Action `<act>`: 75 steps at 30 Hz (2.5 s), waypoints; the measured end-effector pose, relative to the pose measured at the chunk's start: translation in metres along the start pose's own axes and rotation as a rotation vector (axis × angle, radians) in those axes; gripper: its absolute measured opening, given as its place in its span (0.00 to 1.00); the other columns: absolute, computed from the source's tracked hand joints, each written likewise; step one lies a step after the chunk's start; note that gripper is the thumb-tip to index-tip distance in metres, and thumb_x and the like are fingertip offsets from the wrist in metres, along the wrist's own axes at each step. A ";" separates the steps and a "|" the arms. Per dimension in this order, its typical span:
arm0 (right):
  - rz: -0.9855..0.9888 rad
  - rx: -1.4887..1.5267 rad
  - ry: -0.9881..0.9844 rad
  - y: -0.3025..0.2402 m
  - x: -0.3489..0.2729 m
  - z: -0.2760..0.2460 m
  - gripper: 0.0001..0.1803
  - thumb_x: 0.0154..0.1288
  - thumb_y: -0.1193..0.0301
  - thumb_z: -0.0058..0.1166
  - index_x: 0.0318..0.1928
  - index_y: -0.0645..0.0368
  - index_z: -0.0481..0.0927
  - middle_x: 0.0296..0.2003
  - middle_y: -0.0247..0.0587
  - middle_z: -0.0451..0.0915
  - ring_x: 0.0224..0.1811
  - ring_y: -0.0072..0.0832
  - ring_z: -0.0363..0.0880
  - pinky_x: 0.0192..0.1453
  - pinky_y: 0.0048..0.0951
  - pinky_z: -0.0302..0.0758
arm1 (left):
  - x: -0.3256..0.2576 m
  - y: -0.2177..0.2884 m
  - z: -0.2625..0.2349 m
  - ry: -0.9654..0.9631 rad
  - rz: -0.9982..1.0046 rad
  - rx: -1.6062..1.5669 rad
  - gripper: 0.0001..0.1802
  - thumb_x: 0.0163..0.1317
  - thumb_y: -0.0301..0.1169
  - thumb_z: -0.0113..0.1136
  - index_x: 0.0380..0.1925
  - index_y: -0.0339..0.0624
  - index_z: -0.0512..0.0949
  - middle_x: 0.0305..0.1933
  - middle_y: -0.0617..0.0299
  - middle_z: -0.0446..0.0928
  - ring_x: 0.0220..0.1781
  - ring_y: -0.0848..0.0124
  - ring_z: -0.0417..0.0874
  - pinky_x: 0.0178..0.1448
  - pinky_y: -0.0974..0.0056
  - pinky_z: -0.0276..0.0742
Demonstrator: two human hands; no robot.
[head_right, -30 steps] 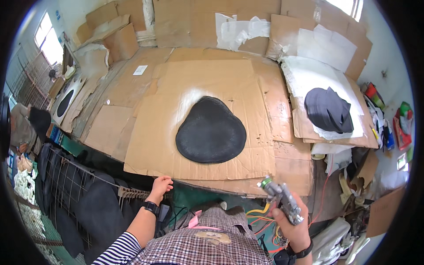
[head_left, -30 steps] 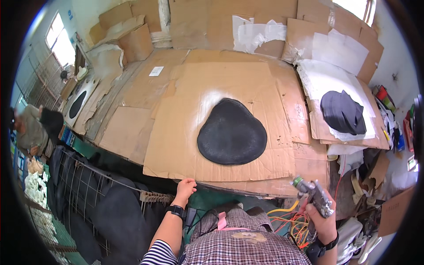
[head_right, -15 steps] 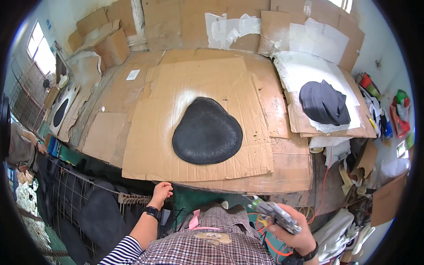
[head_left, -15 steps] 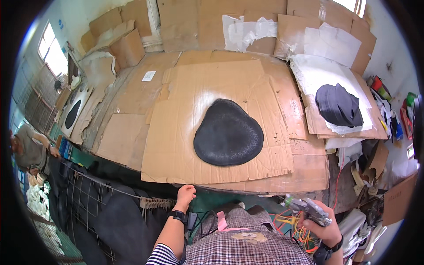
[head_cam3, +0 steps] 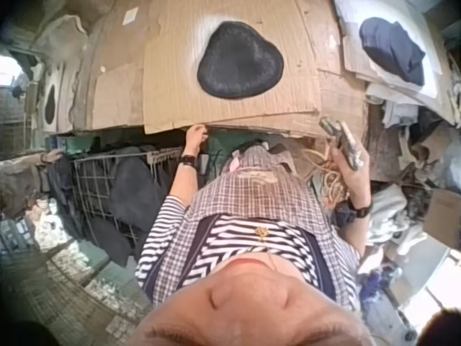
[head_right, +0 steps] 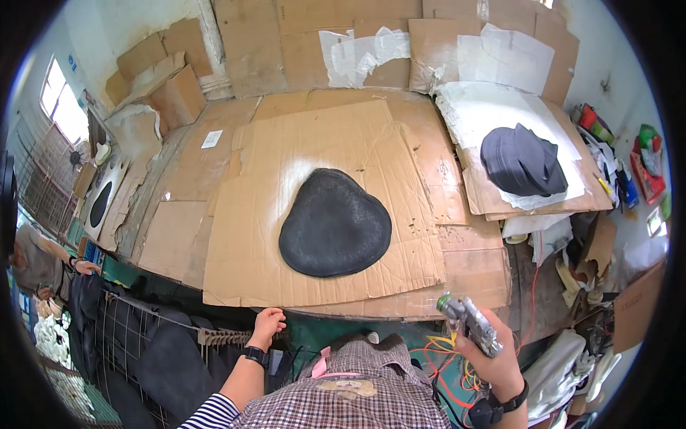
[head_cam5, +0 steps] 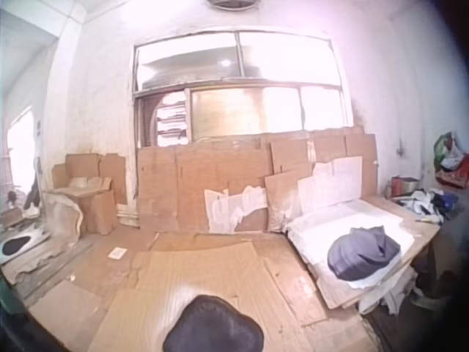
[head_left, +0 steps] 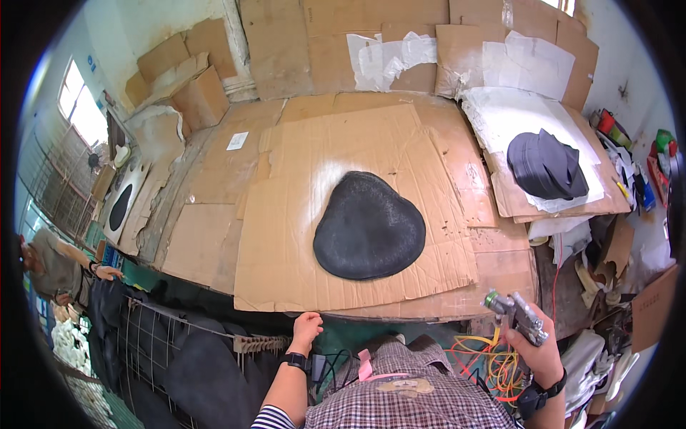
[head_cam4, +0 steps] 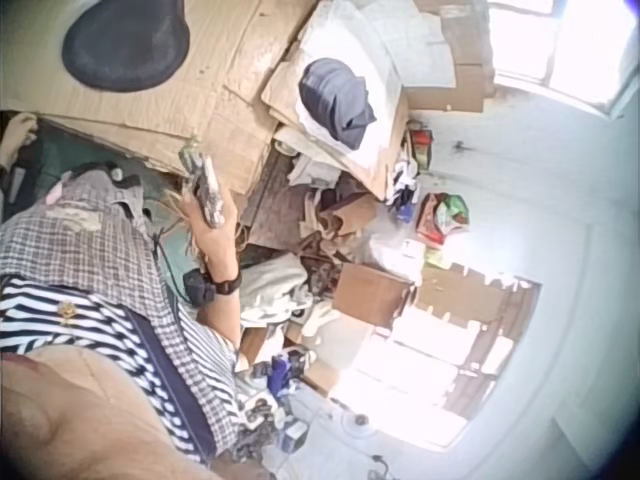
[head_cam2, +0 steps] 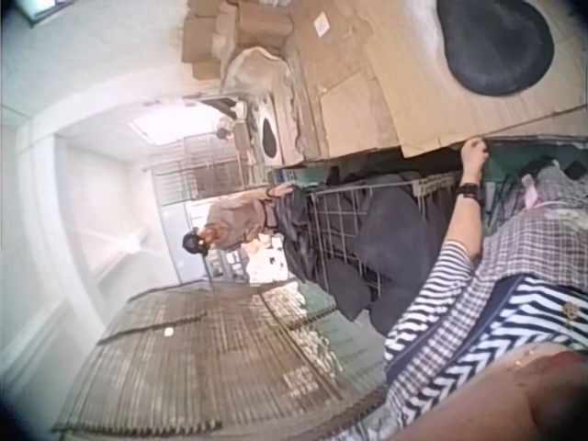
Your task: The person repeatedly picks up black shoe insoles from a cardboard surface, sprays them with a handheld spray gun, and places them onto a wire rack. The process is repeated continuously throughout the video.
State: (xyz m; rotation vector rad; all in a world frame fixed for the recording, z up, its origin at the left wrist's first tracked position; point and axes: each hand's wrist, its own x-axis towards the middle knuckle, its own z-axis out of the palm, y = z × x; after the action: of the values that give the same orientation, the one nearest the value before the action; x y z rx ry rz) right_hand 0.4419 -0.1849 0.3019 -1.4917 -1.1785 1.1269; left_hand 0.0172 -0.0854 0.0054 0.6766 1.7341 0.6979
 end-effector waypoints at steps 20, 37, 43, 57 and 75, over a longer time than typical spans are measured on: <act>0.028 0.013 -0.120 -0.002 0.030 -0.018 0.25 0.55 0.79 0.62 0.55 0.65 0.73 0.35 0.31 0.79 0.36 0.17 0.75 0.42 0.21 0.73 | 0.127 0.043 0.039 0.237 0.303 0.188 0.10 0.53 0.26 0.55 0.36 0.35 0.77 0.29 0.58 0.78 0.31 0.65 0.80 0.38 0.63 0.76; 0.042 0.083 -0.106 0.024 0.022 -0.044 0.27 0.55 0.79 0.61 0.57 0.67 0.70 0.34 0.37 0.79 0.34 0.20 0.78 0.38 0.21 0.75 | 0.099 0.110 0.088 0.457 0.328 0.583 0.05 0.48 0.24 0.59 0.27 0.37 0.79 0.33 0.50 0.81 0.37 0.53 0.82 0.44 0.55 0.77; 0.030 0.018 -0.104 0.022 0.034 -0.052 0.27 0.54 0.80 0.60 0.56 0.68 0.71 0.33 0.37 0.79 0.34 0.20 0.77 0.39 0.23 0.75 | 0.112 0.093 0.085 0.445 0.314 0.090 0.02 0.51 0.22 0.59 0.26 0.39 0.77 0.28 0.56 0.79 0.30 0.60 0.80 0.37 0.58 0.77; 0.001 0.128 0.009 0.016 0.057 -0.038 0.27 0.55 0.73 0.62 0.54 0.68 0.70 0.30 0.39 0.79 0.32 0.24 0.79 0.39 0.26 0.76 | 0.109 0.094 0.095 0.324 -0.026 -0.613 0.22 0.55 0.19 0.51 0.52 0.39 0.66 0.42 0.55 0.72 0.40 0.60 0.75 0.43 0.51 0.77; 0.065 0.259 -0.079 0.055 0.076 -0.024 0.23 0.54 0.77 0.63 0.51 0.67 0.71 0.35 0.39 0.79 0.38 0.26 0.79 0.47 0.28 0.77 | 0.016 0.339 0.093 -0.426 0.562 -1.015 0.19 0.56 0.16 0.48 0.48 0.43 0.68 0.44 0.57 0.76 0.43 0.64 0.80 0.50 0.52 0.81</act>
State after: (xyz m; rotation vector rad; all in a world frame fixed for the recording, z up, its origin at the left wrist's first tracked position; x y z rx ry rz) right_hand 0.4840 -0.1208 0.2436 -1.3039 -0.9990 1.3391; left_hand 0.1361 0.1624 0.2256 0.5101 0.6185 1.5330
